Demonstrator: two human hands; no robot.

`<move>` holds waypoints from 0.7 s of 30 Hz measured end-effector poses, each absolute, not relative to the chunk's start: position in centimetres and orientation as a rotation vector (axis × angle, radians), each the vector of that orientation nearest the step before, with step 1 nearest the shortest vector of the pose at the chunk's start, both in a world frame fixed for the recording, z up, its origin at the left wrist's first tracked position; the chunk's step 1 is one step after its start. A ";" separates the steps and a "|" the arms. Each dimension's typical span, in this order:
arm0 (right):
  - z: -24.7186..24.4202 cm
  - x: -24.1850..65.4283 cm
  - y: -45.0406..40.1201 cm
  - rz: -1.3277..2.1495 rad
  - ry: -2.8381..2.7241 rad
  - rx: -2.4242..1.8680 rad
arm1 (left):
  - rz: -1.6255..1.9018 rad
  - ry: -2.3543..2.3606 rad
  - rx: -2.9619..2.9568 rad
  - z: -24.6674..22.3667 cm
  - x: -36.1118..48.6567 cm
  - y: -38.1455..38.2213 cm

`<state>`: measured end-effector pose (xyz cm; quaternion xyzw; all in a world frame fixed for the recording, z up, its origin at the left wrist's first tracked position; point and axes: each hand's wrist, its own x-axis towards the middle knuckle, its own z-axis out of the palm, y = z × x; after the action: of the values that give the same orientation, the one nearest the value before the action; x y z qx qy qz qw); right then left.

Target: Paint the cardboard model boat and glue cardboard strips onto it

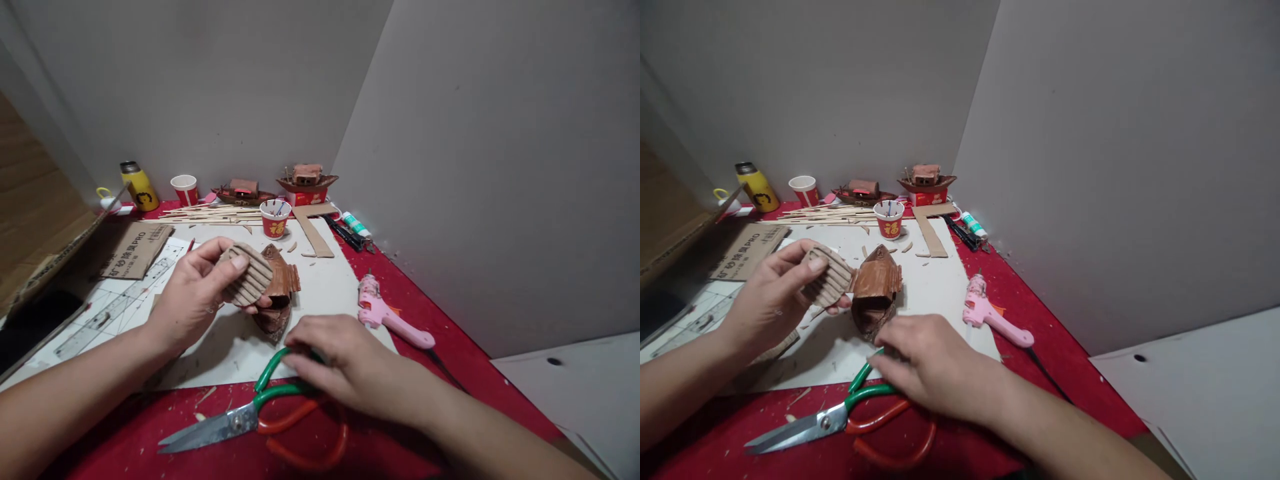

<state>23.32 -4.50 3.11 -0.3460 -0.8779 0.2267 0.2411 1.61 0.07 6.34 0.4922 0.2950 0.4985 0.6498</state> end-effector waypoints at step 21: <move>-2.5 22.2 -6.7 -0.302 -2.823 -0.749 | 1.362 0.812 1.149 8.3 0.9 -1.3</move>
<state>22.18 -6.73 -2.49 -0.2539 -0.9564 -0.1022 0.1023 0.87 -1.33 8.28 0.4872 0.3441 0.5772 0.5577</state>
